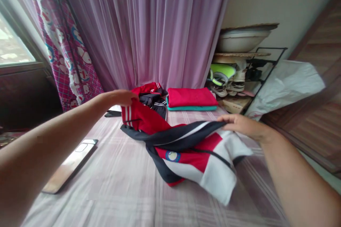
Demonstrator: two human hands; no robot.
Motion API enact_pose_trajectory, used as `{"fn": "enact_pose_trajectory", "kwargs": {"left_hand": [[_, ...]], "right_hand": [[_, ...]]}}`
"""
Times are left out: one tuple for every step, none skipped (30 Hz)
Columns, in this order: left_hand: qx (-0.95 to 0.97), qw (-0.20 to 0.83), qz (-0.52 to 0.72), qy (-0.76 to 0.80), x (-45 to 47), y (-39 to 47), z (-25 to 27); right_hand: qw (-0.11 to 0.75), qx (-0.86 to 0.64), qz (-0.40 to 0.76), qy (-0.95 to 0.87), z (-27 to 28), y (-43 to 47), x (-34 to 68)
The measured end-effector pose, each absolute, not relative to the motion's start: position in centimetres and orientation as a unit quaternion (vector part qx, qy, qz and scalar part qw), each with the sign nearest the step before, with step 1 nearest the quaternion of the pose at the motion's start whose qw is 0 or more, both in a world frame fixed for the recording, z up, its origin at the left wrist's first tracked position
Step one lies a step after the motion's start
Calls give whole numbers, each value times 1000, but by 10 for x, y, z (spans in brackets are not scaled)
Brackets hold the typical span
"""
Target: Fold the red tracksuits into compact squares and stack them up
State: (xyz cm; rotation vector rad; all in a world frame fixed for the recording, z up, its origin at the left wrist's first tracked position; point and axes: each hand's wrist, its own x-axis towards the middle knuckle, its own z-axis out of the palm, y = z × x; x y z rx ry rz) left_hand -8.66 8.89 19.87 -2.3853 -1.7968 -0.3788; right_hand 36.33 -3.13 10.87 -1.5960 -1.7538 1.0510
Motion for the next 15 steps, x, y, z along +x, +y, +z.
{"fn": "enact_pose_trajectory", "kwargs": {"left_hand": [[-780,88,-150,-601,-69,98,211],[-774,107,-175,-599,-54,104,220],[-763,129,-205,-600,-40,109,222],[-758,150,-230,-592,-30,111,219],[-756,168,-246,-582,-24,110,210],[-758,183,-256,-572,-21,108,196],[-774,186,-235,-558,-22,105,177],[-788,177,-216,-549,-26,100,155],[-800,161,-194,-545,-33,94,131],[-812,135,-162,-545,-41,88,107],[-821,103,-128,-546,-49,81,84],[-826,72,-104,-549,-56,75,63],[-825,43,-88,-556,-63,69,46],[-822,17,-80,-564,-67,64,32],[-816,-5,-77,-573,-70,59,22]], "right_hand": [[346,-634,327,-609,109,-14,364],[411,-680,236,-559,107,1,365],[439,-717,150,-520,104,14,366],[442,-743,76,-497,100,22,365],[433,-754,16,-494,93,26,364],[416,-750,-22,-513,85,26,361],[401,-733,-42,-548,76,22,357],[391,-703,-51,-592,65,15,350],[380,-670,-51,-635,53,6,342],[365,-640,-49,-674,41,-3,332],[345,-618,-49,-705,30,-12,322],[319,-605,-53,-728,19,-20,310],[289,-598,-59,-745,10,-26,299],[260,-594,-68,-759,2,-30,288],[233,-589,-78,-770,-3,-32,277]]}}
